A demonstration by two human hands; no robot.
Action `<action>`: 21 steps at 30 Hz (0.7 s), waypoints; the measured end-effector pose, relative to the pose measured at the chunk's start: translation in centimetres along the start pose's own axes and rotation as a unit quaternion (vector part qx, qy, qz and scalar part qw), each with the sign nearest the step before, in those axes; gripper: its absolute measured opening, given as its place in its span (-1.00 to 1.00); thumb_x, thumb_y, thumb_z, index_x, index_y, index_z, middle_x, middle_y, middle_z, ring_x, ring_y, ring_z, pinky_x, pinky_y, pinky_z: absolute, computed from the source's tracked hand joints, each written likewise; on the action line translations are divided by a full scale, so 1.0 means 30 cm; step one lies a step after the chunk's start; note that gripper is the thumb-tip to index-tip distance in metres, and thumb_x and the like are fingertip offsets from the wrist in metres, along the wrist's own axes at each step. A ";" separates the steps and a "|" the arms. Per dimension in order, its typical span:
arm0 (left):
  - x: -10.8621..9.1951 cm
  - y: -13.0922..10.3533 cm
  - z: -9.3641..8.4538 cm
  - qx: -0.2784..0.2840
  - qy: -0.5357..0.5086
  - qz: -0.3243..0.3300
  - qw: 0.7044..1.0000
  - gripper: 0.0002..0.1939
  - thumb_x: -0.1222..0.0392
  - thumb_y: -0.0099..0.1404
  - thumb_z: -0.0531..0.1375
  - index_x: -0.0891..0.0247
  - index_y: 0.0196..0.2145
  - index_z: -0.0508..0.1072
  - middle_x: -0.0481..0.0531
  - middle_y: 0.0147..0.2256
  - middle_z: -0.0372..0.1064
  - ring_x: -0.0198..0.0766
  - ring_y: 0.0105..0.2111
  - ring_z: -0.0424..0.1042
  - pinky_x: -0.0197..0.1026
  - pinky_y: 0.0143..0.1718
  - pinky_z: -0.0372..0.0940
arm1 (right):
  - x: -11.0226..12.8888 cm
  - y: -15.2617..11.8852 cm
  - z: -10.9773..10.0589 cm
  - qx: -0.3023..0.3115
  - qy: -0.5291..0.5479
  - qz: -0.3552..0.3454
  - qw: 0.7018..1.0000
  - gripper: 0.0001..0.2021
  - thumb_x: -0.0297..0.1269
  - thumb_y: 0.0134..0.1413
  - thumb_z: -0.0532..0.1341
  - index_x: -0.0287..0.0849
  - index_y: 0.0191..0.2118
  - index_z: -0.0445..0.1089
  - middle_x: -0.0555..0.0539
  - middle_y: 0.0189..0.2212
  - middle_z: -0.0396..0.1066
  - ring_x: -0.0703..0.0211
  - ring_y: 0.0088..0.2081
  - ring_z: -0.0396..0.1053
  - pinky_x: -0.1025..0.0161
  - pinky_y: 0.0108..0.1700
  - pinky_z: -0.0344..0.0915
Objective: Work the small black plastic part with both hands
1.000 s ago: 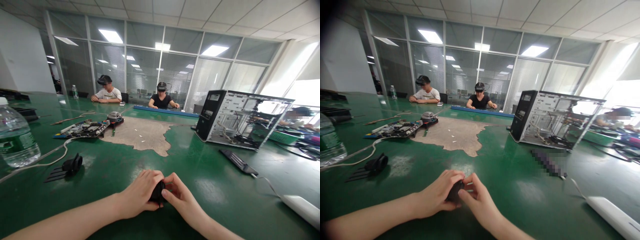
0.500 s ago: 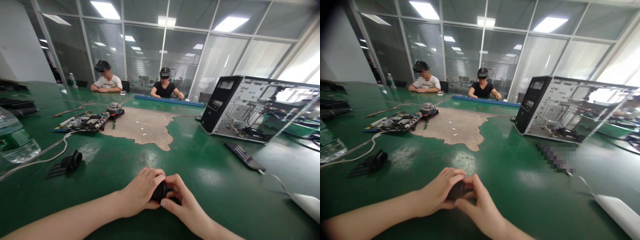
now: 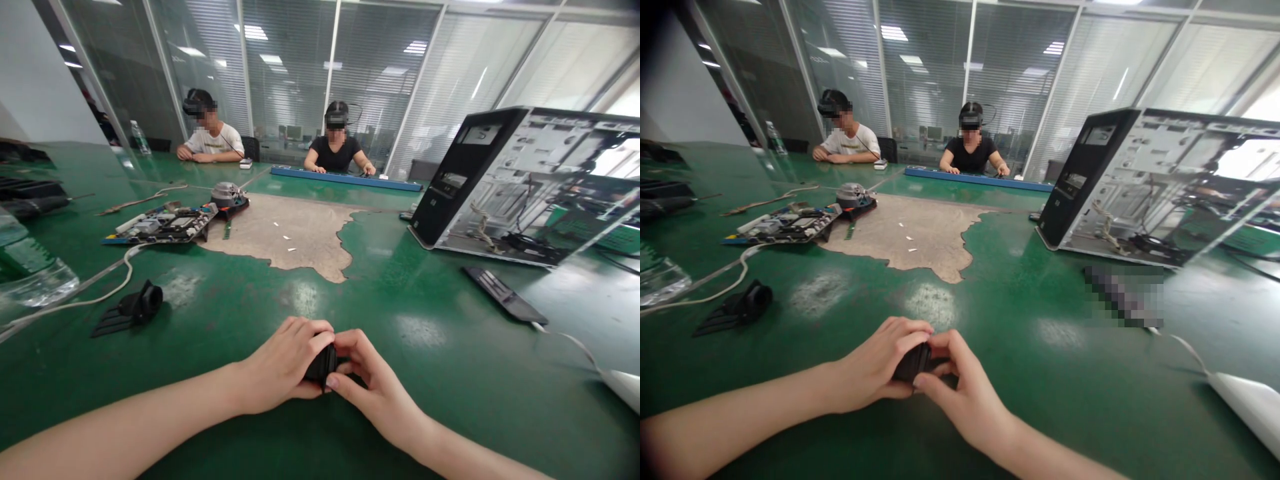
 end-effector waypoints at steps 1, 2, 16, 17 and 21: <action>0.000 0.001 -0.001 0.000 -0.003 0.001 1.000 -0.34 0.24 0.14 0.17 0.24 0.07 -0.15 0.21 0.00 0.06 -0.08 -0.10 0.15 0.00 -0.09 0.09 | 0.000 0.000 -0.004 -0.008 -0.006 -0.007 1.000 -0.77 -0.39 -0.04 0.19 -0.10 -0.20 0.20 0.00 -0.26 0.22 0.26 -0.26 0.27 0.25 -0.21 0.30; 0.001 0.002 0.000 0.003 -0.006 -0.001 1.000 -0.34 0.26 0.14 0.16 0.24 0.08 -0.15 0.20 0.01 0.06 -0.08 -0.09 0.15 0.00 -0.08 0.09 | 0.001 0.001 -0.006 -0.012 -0.011 -0.015 1.000 -0.76 -0.41 -0.05 0.20 -0.10 -0.21 0.20 0.00 -0.25 0.21 0.25 -0.24 0.26 0.27 -0.21 0.30; 0.026 0.014 0.019 -0.002 -0.029 -0.029 0.999 -0.41 0.30 0.16 0.11 0.25 0.07 -0.10 0.20 0.00 0.08 -0.06 -0.05 0.17 0.04 -0.08 0.11 | -0.008 0.014 -0.027 -0.012 -0.002 -0.018 1.000 -0.69 -0.37 -0.11 0.25 -0.13 -0.21 0.17 0.01 -0.26 0.22 0.27 -0.22 0.27 0.28 -0.24 0.31; 0.026 0.014 0.019 -0.007 -0.029 -0.026 0.999 -0.43 0.29 0.17 0.11 0.25 0.07 -0.10 0.20 0.00 0.08 -0.06 -0.05 0.17 0.04 -0.09 0.11 | -0.008 0.015 -0.029 -0.014 -0.005 -0.016 1.000 -0.68 -0.37 -0.12 0.25 -0.13 -0.20 0.17 0.01 -0.26 0.22 0.27 -0.22 0.27 0.27 -0.24 0.31; 0.027 0.017 0.022 -0.001 -0.021 -0.023 1.000 -0.44 0.26 0.19 0.10 0.24 0.07 -0.10 0.20 0.01 0.07 -0.05 -0.02 0.16 0.05 -0.07 0.11 | -0.006 0.016 -0.033 -0.019 -0.004 -0.025 0.999 -0.70 -0.36 -0.12 0.25 -0.14 -0.23 0.17 0.02 -0.29 0.20 0.27 -0.23 0.28 0.29 -0.26 0.31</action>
Point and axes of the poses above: each hand's wrist, its own y-axis towards the middle knuckle, its own z-axis out of the palm, x = y × z, the point moved 5 cm from there along y, towards the middle knuckle
